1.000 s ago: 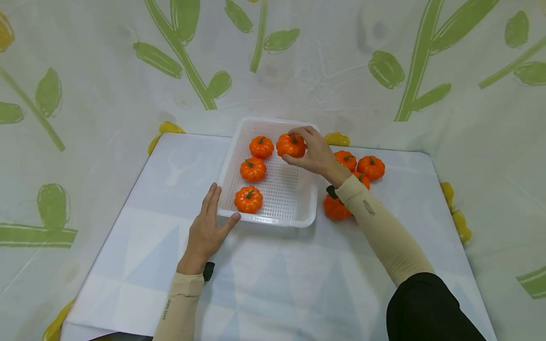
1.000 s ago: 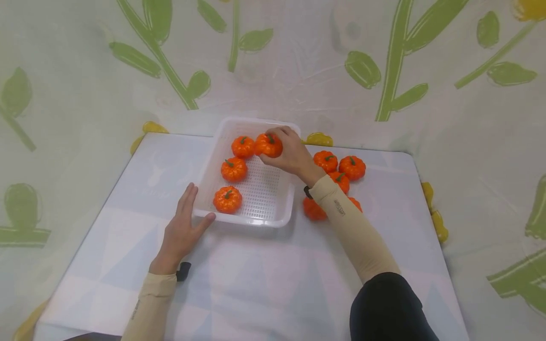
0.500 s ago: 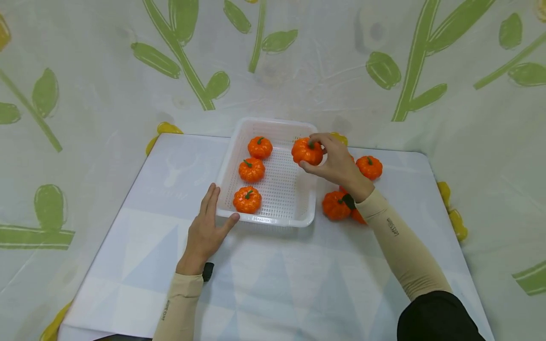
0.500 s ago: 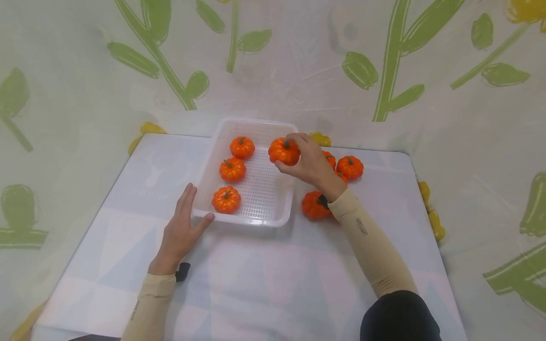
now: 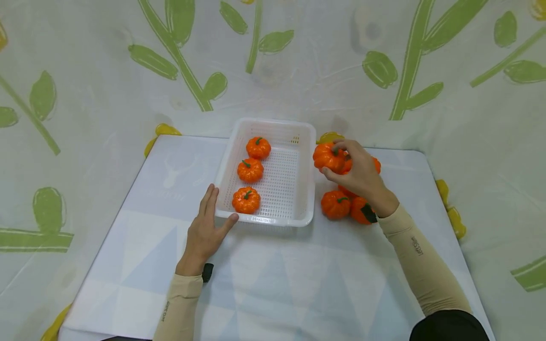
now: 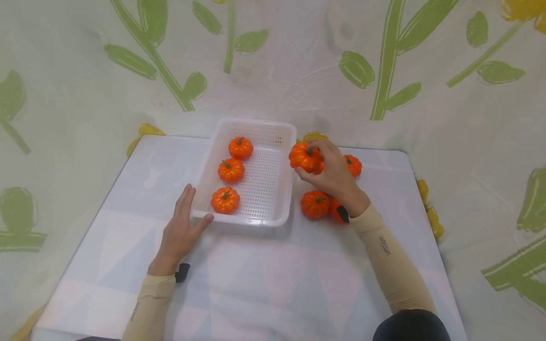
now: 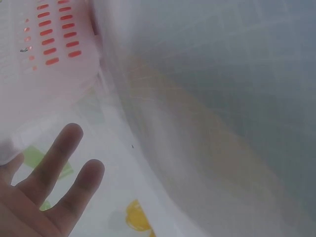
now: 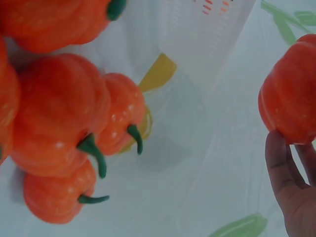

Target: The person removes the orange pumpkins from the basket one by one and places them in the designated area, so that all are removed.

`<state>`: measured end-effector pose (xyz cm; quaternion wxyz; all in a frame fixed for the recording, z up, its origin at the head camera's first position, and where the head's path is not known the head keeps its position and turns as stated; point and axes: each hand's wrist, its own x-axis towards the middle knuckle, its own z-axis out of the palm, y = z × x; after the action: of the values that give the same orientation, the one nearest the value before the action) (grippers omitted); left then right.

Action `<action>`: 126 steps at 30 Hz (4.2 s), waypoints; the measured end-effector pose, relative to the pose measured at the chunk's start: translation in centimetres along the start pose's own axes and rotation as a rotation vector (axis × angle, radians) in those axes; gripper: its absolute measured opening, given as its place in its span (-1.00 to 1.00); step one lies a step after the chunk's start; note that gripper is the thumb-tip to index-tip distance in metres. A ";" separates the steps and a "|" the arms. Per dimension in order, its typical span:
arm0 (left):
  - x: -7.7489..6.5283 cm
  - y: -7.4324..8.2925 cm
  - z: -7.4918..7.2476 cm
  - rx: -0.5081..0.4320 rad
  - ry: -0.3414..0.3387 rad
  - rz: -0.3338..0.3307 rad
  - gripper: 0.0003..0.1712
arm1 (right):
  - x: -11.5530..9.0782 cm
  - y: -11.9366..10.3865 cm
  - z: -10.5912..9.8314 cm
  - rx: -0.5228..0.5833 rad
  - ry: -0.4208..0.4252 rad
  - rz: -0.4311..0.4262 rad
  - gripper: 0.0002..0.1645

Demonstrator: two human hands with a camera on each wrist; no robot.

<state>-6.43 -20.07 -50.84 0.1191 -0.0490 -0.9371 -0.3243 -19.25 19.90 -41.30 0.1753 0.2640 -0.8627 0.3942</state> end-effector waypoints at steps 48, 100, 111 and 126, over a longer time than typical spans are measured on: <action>0.0 -0.2 0.1 -0.016 -0.001 -0.007 0.07 | -15.6 5.9 -7.9 -0.299 0.094 0.404 -0.23; -0.1 -0.2 0.0 -0.035 0.031 0.039 0.05 | -16.2 6.0 -7.7 -0.299 0.037 0.396 -0.26; 0.0 -0.2 -0.2 -0.026 0.020 0.014 0.05 | -12.6 3.7 -6.2 -0.204 0.077 0.320 -0.30; -0.1 -0.1 0.1 -0.027 0.017 0.026 0.06 | -8.5 1.1 -3.6 -0.137 0.059 0.109 -0.28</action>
<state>-6.41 -20.07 -50.99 0.1305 -0.0602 -0.9310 -0.3356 -12.78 25.96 -44.04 0.1966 0.1922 -0.8952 0.3509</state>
